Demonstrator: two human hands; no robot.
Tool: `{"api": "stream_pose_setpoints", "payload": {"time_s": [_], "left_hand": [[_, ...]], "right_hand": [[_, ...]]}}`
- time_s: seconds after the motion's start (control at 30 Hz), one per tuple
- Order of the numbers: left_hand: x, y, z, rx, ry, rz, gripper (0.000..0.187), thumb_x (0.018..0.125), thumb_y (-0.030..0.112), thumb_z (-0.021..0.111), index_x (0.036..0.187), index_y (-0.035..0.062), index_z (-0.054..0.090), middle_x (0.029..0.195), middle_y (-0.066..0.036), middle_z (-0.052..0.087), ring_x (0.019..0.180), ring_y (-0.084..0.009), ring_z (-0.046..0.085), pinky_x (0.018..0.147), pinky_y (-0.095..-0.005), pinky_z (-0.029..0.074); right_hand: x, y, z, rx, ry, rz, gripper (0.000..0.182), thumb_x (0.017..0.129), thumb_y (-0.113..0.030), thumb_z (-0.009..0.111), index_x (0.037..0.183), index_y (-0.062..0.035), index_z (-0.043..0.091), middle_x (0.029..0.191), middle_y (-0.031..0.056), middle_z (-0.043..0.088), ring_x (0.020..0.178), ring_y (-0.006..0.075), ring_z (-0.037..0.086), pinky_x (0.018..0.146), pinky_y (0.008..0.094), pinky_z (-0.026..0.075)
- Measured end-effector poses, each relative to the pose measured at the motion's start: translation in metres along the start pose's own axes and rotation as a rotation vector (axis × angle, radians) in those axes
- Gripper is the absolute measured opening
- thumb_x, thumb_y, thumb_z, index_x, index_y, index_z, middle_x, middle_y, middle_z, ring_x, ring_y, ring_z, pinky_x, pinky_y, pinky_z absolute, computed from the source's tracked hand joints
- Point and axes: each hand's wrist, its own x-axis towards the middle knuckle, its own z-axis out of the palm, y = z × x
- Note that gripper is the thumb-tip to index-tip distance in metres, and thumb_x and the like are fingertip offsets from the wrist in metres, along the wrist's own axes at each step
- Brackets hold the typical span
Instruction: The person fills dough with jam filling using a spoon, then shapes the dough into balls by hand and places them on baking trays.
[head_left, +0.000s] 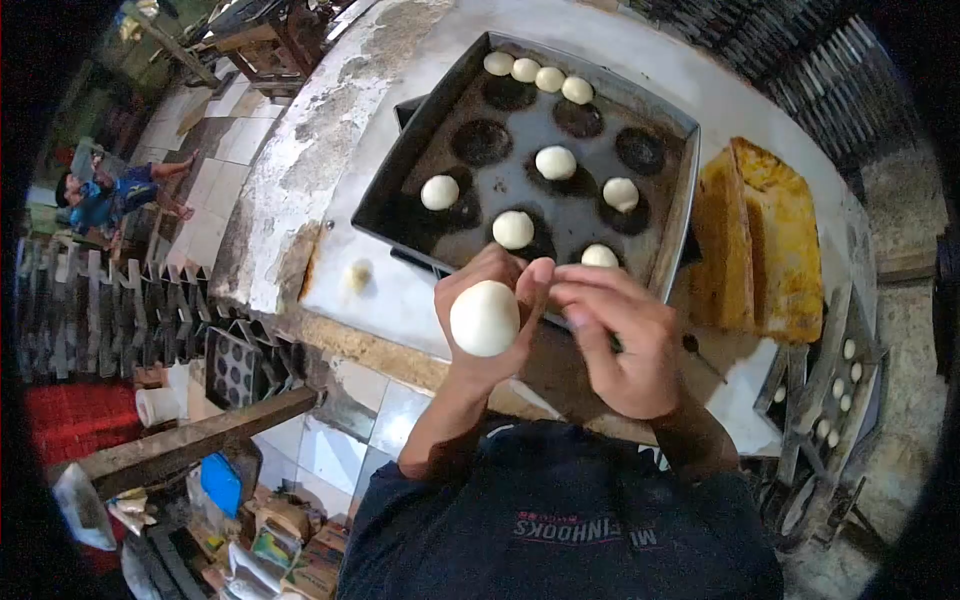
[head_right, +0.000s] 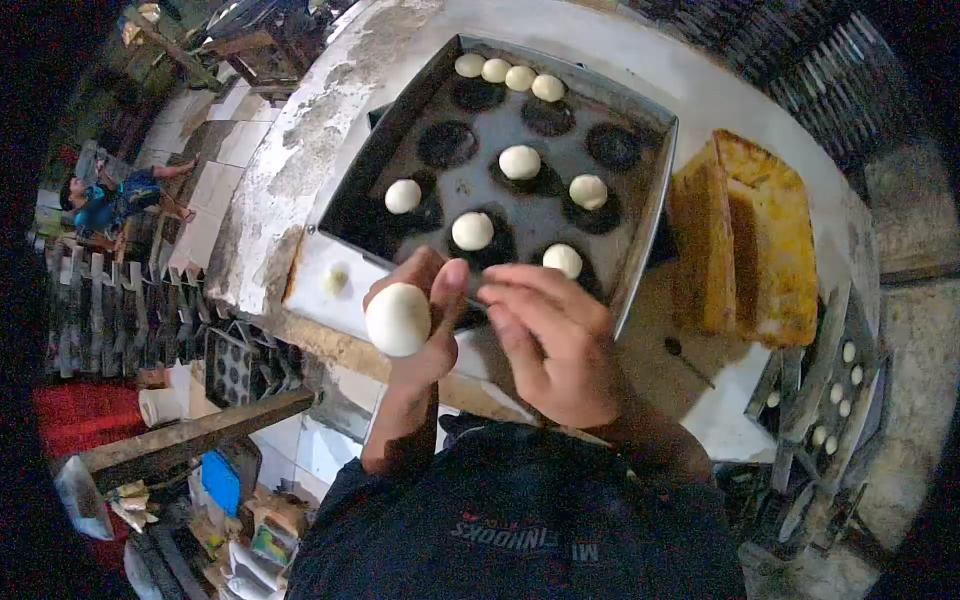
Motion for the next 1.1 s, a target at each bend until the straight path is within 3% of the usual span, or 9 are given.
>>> {"api": "stream_pose_setpoints", "payload": {"time_s": [0.1,0.13,0.17,0.23,0.33,0.5,0.7,0.83,1.1], "left_hand": [[0.005,-0.049,0.004,-0.270,-0.127,-0.032,0.014,0.070,0.000,0.071,0.070,0.0001,0.056,0.058,-0.005,0.052,0.054,-0.0170,0.052,0.052,-0.0299,0.042],[0.000,-0.063,0.004,-0.637,-0.267,-0.299,0.017,0.091,0.022,0.059,0.091,0.0054,0.063,0.087,-0.002,0.061,0.077,-0.0128,0.054,0.065,-0.0321,0.042],[-0.002,-0.072,0.005,0.190,-0.406,-0.207,0.026,0.093,0.027,0.053,0.107,0.0065,0.062,0.104,-0.001,0.060,0.094,-0.0147,0.054,0.080,-0.0337,0.044],[0.002,-0.080,-0.001,0.639,-0.350,0.215,0.024,0.087,0.019,0.064,0.107,0.0062,0.061,0.099,0.000,0.059,0.084,-0.0126,0.054,0.075,-0.0291,0.045],[0.024,-0.071,-0.020,-0.224,-0.331,-0.224,0.044,0.071,0.009,0.078,0.110,0.0014,0.060,0.080,-0.003,0.050,0.067,-0.0080,0.048,0.056,-0.0243,0.041],[0.053,-0.059,-0.044,-0.226,0.034,-0.471,0.066,0.071,-0.001,0.079,0.131,0.0047,0.052,0.082,0.003,0.044,0.064,-0.0030,0.041,0.057,-0.0148,0.036],[0.057,-0.075,-0.030,-0.292,0.150,-0.223,0.043,0.076,-0.007,0.071,0.114,0.0007,0.054,0.089,0.001,0.048,0.070,-0.0044,0.040,0.059,-0.0161,0.030],[0.058,-0.077,-0.022,0.050,0.009,-0.154,0.033,0.075,-0.005,0.072,0.104,0.0009,0.057,0.081,-0.003,0.050,0.065,-0.0087,0.043,0.057,-0.0203,0.035],[0.055,-0.070,-0.006,0.417,-0.035,-0.022,0.021,0.079,0.005,0.070,0.097,0.0055,0.060,0.073,-0.007,0.054,0.056,-0.0176,0.051,0.052,-0.0291,0.041]], "right_hand": [[0.038,-0.002,0.002,-0.140,-0.012,-0.339,0.032,0.083,-0.009,0.064,0.112,0.0044,0.060,0.117,0.0207,0.057,0.108,0.0368,0.057,0.091,0.0423,0.048],[0.050,0.000,0.009,-0.142,-0.128,-0.417,0.039,0.082,-0.010,0.065,0.117,0.0049,0.056,0.123,0.0211,0.053,0.113,0.0379,0.054,0.094,0.0435,0.046],[0.059,0.010,0.018,-0.193,-0.252,-0.505,0.033,0.090,-0.013,0.059,0.118,0.0047,0.055,0.124,0.0218,0.051,0.111,0.0405,0.054,0.092,0.0453,0.047],[0.076,0.031,0.029,-0.207,-0.265,-0.583,0.026,0.091,-0.012,0.057,0.112,0.0032,0.058,0.114,0.0195,0.057,0.103,0.0363,0.058,0.088,0.0431,0.048],[0.116,0.045,0.030,0.050,-0.355,-0.273,0.018,0.087,-0.009,0.060,0.102,0.0013,0.059,0.101,0.0162,0.059,0.093,0.0302,0.061,0.082,0.0388,0.049],[0.189,0.148,0.088,-0.013,-0.138,-0.146,0.026,0.090,-0.019,0.060,0.107,0.0003,0.059,0.104,0.0201,0.062,0.096,0.0345,0.061,0.081,0.0408,0.049],[0.196,0.171,0.099,-0.555,-0.439,-0.326,0.060,0.089,-0.032,0.061,0.138,-0.0032,0.041,0.141,0.0239,0.039,0.133,0.0407,0.034,0.111,0.0430,0.029],[0.218,0.203,0.044,-0.678,0.081,-0.071,0.046,0.080,-0.017,0.065,0.116,0.0024,0.046,0.115,0.0247,0.050,0.109,0.0431,0.049,0.094,0.0529,0.038],[0.244,0.253,0.014,-0.905,0.076,0.328,0.036,0.075,-0.011,0.065,0.103,0.0002,0.045,0.085,0.0187,0.061,0.068,0.0368,0.060,0.064,0.0468,0.050]]}}
